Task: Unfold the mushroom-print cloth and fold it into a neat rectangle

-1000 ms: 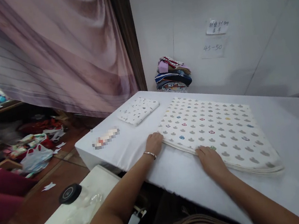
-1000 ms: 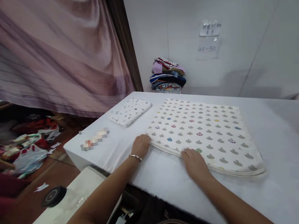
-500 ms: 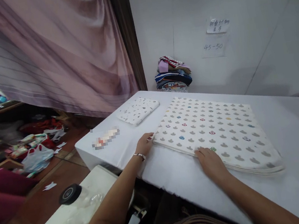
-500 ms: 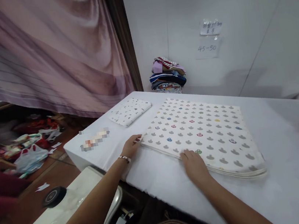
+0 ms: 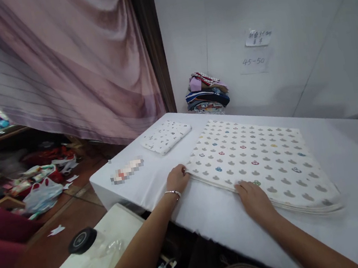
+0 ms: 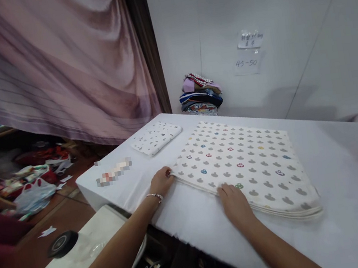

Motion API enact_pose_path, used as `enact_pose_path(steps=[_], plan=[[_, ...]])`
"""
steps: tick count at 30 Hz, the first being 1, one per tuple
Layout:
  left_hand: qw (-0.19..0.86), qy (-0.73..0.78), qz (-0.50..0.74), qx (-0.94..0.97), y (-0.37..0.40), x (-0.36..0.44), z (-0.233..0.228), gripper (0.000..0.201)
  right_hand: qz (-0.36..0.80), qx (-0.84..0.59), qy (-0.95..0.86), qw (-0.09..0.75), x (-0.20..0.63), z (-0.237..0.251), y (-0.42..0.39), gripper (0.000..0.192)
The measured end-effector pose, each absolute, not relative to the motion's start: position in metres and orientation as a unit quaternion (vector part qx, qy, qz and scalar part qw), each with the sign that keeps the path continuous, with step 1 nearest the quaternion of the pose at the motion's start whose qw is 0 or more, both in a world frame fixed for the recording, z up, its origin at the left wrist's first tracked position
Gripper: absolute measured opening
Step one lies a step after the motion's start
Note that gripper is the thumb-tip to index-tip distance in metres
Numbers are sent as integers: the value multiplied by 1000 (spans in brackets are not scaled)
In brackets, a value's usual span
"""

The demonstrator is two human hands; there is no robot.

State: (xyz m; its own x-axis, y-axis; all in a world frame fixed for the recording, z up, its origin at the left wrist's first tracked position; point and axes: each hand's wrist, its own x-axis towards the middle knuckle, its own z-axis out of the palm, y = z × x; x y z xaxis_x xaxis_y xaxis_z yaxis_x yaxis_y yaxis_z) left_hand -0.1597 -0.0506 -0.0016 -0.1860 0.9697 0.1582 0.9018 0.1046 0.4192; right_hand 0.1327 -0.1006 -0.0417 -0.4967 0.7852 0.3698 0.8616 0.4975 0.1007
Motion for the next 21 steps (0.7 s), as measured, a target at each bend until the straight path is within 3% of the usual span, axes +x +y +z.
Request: enact_pose_path(steps=[7,15,21], plan=[[52,777,140,611,-49,-164,4,5,-118,-466,-864,147,128,-42,-99,39],[42,758,137,637,-49,-170,2,11,-135,-450,-859,203,126,-53,-95,39],[133,733,154,650,-46,-185,7,9,-131,-449,-859,211,124,-50,-96,40]])
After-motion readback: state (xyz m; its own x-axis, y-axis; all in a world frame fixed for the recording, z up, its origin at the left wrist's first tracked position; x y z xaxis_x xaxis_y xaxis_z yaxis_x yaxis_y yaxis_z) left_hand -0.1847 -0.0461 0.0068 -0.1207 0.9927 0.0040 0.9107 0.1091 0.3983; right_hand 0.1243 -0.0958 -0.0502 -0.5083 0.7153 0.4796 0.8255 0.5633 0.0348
